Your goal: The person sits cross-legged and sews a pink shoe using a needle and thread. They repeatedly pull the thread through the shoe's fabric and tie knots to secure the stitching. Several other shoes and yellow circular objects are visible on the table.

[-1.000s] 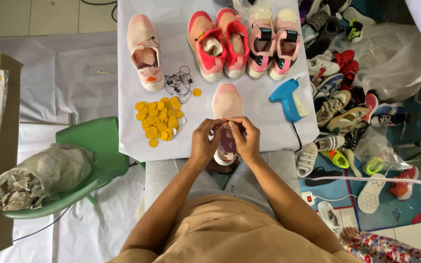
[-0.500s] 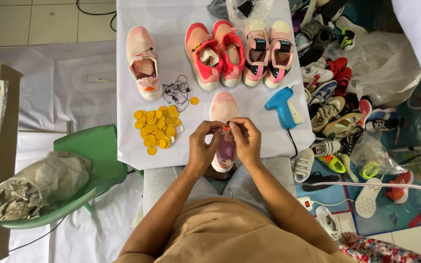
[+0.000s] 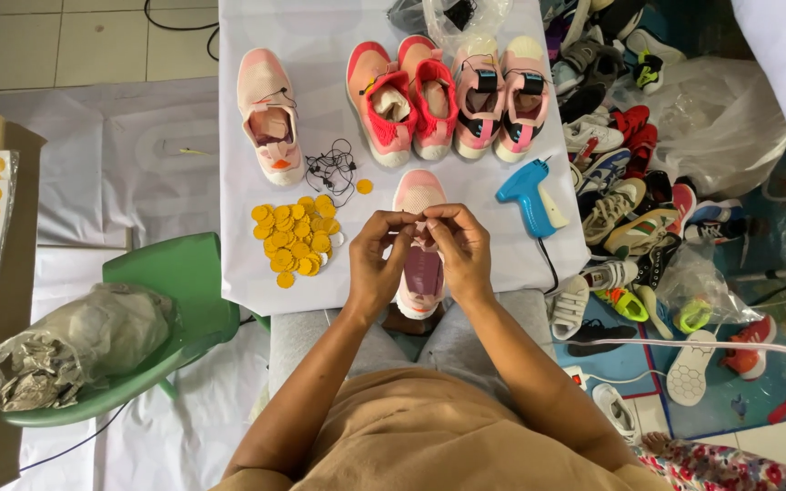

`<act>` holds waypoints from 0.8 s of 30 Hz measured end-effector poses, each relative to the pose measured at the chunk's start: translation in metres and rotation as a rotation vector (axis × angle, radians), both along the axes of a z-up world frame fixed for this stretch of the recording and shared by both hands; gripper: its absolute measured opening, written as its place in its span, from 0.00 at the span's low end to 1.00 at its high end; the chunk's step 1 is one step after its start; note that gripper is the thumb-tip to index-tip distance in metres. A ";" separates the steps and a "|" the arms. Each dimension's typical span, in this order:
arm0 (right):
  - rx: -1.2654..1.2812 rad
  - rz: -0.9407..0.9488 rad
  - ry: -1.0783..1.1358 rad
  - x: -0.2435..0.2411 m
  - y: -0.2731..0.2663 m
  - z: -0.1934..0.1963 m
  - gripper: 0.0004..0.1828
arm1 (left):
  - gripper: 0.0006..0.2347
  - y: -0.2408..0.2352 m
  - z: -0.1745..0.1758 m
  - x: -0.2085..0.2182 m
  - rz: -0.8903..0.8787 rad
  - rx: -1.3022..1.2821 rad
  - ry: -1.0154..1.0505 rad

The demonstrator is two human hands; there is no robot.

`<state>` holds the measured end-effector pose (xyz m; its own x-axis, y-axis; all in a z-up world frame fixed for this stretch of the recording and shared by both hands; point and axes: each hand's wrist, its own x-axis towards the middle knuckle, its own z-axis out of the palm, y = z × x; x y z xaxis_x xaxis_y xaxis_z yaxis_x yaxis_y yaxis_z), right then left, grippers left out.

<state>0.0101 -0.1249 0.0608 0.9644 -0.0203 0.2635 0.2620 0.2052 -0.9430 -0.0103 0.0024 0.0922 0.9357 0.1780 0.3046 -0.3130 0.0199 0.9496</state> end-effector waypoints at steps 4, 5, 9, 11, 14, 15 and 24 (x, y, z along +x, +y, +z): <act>-0.004 -0.005 0.029 -0.004 0.003 -0.010 0.06 | 0.06 0.004 -0.014 -0.003 0.006 0.021 0.036; -0.009 -0.005 0.040 -0.005 0.003 -0.012 0.06 | 0.06 0.004 -0.016 -0.004 0.007 0.034 0.044; -0.010 -0.015 0.083 -0.008 0.005 -0.021 0.07 | 0.07 0.004 -0.021 -0.008 0.011 0.070 0.072; 0.002 -0.028 0.090 -0.010 0.006 -0.022 0.06 | 0.07 0.005 -0.018 -0.010 0.001 0.085 0.076; 0.015 -0.040 0.118 -0.010 0.005 -0.030 0.06 | 0.07 0.005 -0.018 -0.011 -0.017 0.119 0.080; 0.010 -0.029 0.147 -0.012 0.003 -0.035 0.06 | 0.07 0.004 -0.020 -0.012 -0.016 0.131 0.086; 0.122 -0.021 0.180 -0.017 -0.006 -0.041 0.08 | 0.07 -0.006 -0.025 -0.010 -0.047 0.255 0.106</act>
<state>-0.0069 -0.1309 0.0201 0.9948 -0.0616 0.0811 0.0965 0.3166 -0.9436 -0.0205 -0.0038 0.0676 0.9701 0.0641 0.2339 -0.2158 -0.2122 0.9531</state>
